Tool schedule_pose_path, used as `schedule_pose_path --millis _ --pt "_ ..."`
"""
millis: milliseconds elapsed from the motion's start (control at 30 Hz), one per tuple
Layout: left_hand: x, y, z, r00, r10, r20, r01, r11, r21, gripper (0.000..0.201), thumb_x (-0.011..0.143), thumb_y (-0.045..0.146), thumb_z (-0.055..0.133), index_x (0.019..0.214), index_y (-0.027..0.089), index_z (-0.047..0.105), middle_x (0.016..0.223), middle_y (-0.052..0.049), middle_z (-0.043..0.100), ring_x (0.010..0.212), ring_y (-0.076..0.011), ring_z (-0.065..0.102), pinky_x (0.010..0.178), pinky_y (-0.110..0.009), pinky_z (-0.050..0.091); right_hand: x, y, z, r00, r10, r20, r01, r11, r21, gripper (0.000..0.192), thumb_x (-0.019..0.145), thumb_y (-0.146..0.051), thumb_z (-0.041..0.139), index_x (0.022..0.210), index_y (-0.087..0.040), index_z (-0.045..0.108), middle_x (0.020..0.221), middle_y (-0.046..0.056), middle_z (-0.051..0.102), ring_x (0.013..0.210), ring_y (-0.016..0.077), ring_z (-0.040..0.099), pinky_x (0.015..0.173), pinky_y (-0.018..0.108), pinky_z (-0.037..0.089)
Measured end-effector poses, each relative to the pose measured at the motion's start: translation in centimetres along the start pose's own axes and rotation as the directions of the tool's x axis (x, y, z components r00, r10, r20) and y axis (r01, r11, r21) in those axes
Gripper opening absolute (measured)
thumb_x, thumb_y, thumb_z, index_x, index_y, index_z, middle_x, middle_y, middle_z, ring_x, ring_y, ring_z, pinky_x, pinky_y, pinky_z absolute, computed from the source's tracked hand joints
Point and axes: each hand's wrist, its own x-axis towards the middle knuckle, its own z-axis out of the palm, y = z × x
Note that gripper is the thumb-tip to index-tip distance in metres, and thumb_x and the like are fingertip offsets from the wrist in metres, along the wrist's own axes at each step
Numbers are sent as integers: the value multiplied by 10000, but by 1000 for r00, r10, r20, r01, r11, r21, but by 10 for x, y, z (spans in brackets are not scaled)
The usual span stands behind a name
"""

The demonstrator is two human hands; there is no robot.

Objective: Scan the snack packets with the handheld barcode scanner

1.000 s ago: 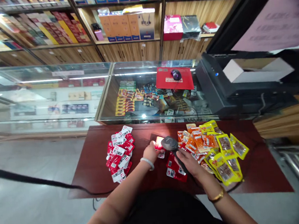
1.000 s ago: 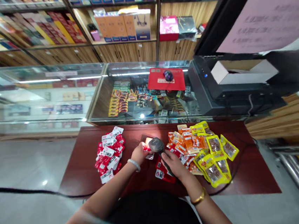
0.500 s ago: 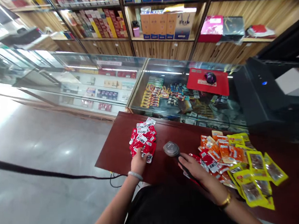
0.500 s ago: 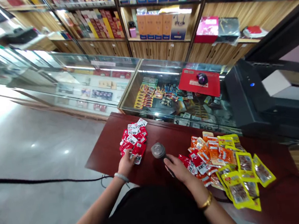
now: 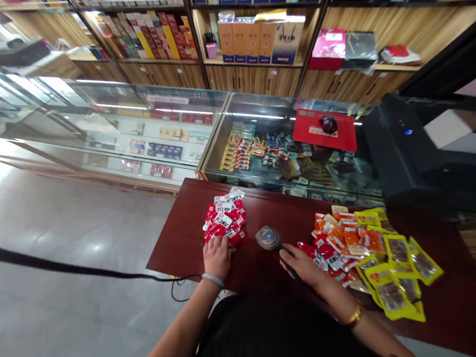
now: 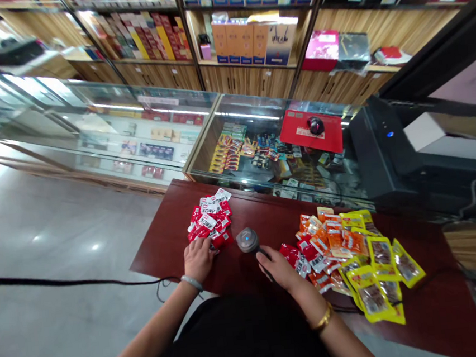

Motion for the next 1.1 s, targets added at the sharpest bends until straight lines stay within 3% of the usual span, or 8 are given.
schedule_pose_path --millis 67,233,400,533,667,833,967,1100 --pt "-1 0 5 999 -29 -42 30 999 25 440 847 353 591 1273 245 595 1274 -129 597 1150 -320 507 972 -418 363 -2 -1 0 1000 -12 3 12 1000 25 580 806 -707 604 1077 -194 618 574 -58 495 442 89 414 403 200 296" --pt "-1 4 10 1000 -18 -17 19 999 41 500 846 339 596 1342 286 561 1310 -119 567 1160 -313 486 994 -423 353 -3 5 2 1000 -24 7 24 998 62 589 796 -710 611 1076 -192 626 539 -66 474 426 96 408 395 202 287" --pt "5 25 18 991 135 3 -136 990 30 415 879 345 551 1284 274 607 1330 -114 557 1193 -325 466 1014 -437 345 -6 13 0 996 -87 -12 87 996 -12 529 819 -673 616 1023 -187 661 615 -24 552 534 124 487 476 223 359" --pt "18 74 33 901 405 154 -395 914 -96 376 892 298 527 1252 259 630 1278 -113 586 1187 -292 477 1005 -413 352 -19 18 -11 994 -95 -62 96 995 9 539 825 -684 598 1025 -186 651 614 -32 541 516 116 462 480 227 346" --pt "29 145 50 809 500 310 -480 866 -142 376 823 347 633 1173 213 661 1189 -133 608 1131 -302 491 944 -418 375 -43 29 -37 985 -21 -172 40 993 109 527 817 -721 567 918 -206 606 583 -49 505 446 98 404 421 222 310" --pt "35 205 60 801 491 342 -484 868 -114 475 736 443 731 1099 153 637 1149 -164 595 1104 -321 496 919 -429 383 -74 43 -76 929 63 -364 27 971 238 510 788 -718 601 890 -219 570 574 -54 501 433 101 410 421 229 309" --pt "40 213 62 796 461 393 -466 880 -89 385 763 427 716 1023 155 636 1105 -156 621 1088 -308 530 905 -412 395 -88 47 -91 890 130 -437 20 946 323 512 752 -714 638 878 -225 555 562 -61 501 437 101 404 417 222 296" --pt "47 199 65 804 411 429 -363 912 -193 199 857 368 618 951 194 640 969 -95 682 955 -237 607 832 -340 416 -86 52 -90 886 146 -441 16 939 344 529 731 -727 644 861 -223 551 557 -62 506 434 95 406 417 215 291"
